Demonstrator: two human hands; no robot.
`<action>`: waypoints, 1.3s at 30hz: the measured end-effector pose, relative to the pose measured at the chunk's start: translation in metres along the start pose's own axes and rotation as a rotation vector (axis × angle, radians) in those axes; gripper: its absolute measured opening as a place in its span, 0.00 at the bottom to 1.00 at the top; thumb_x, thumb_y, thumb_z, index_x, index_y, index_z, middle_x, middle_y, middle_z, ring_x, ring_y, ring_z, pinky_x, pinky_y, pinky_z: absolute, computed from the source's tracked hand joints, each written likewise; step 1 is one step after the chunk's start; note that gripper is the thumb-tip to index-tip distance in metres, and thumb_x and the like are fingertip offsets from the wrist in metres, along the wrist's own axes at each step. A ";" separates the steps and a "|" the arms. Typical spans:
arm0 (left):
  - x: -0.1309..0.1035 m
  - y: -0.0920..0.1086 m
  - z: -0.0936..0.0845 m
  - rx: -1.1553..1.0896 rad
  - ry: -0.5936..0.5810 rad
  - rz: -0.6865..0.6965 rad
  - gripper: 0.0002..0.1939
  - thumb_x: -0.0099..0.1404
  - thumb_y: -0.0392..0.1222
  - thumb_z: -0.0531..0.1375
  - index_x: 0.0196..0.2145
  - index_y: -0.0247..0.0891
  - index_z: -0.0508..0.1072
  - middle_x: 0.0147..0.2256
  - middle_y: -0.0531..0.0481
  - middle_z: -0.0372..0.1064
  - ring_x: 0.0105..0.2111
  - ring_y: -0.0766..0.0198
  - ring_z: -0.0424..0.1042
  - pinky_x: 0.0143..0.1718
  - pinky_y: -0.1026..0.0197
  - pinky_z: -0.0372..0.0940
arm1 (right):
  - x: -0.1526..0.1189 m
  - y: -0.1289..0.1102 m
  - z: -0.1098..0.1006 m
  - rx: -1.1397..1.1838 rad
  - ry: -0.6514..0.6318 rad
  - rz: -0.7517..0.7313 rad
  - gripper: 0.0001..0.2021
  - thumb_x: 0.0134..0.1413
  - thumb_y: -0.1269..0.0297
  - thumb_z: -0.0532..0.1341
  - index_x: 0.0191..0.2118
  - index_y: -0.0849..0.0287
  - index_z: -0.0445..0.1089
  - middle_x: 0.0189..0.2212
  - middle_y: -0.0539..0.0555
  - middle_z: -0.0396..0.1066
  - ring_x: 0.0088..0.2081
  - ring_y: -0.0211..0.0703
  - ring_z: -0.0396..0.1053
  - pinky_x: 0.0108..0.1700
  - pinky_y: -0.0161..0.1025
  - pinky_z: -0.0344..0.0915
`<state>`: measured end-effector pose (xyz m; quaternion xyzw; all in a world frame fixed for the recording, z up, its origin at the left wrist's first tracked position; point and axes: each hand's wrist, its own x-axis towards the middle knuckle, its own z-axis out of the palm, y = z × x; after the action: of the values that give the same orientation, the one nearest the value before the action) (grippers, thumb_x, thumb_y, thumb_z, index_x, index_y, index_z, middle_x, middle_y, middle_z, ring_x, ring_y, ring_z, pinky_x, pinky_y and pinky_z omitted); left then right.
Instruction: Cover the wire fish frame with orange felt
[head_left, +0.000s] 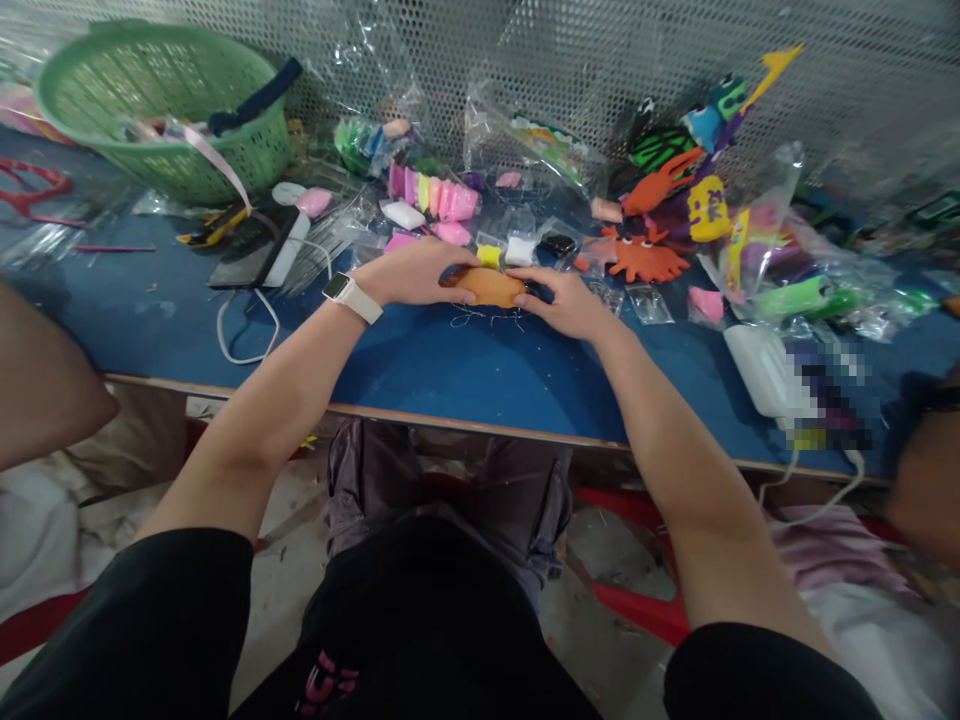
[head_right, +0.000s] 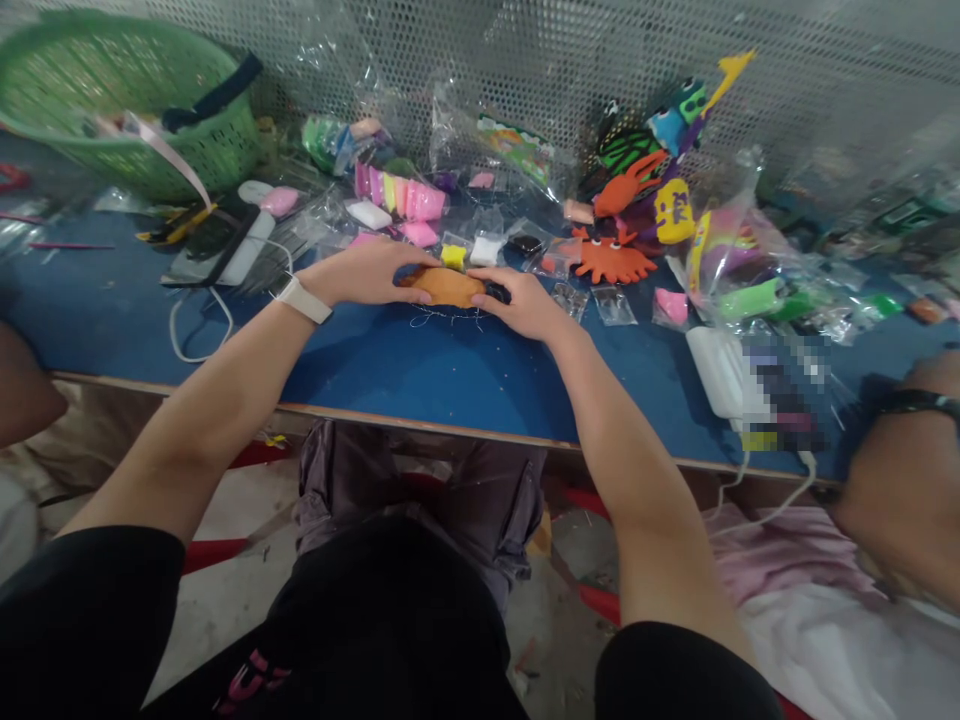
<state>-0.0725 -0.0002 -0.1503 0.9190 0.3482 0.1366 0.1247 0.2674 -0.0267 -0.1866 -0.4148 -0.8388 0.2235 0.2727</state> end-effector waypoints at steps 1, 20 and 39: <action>0.000 0.000 0.000 -0.003 -0.003 0.002 0.36 0.76 0.70 0.66 0.71 0.48 0.81 0.55 0.43 0.86 0.55 0.42 0.83 0.63 0.44 0.72 | 0.000 0.000 0.000 -0.005 0.001 0.000 0.49 0.64 0.12 0.62 0.71 0.46 0.84 0.72 0.59 0.82 0.73 0.74 0.78 0.79 0.75 0.70; -0.004 -0.021 -0.013 -0.133 0.035 -0.014 0.24 0.73 0.57 0.69 0.61 0.45 0.89 0.52 0.44 0.86 0.49 0.50 0.84 0.62 0.45 0.76 | -0.001 -0.002 0.002 0.011 0.021 0.005 0.42 0.67 0.20 0.68 0.71 0.47 0.84 0.71 0.58 0.83 0.73 0.73 0.79 0.79 0.73 0.70; 0.002 0.005 -0.009 -0.463 0.085 -0.195 0.12 0.79 0.45 0.65 0.38 0.37 0.81 0.34 0.43 0.77 0.36 0.58 0.74 0.46 0.50 0.71 | -0.001 -0.004 0.000 0.044 0.012 -0.015 0.45 0.62 0.18 0.71 0.69 0.49 0.85 0.69 0.61 0.84 0.69 0.74 0.81 0.76 0.75 0.73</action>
<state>-0.0707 -0.0011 -0.1402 0.8216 0.3995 0.2383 0.3296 0.2659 -0.0292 -0.1845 -0.4038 -0.8352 0.2374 0.2882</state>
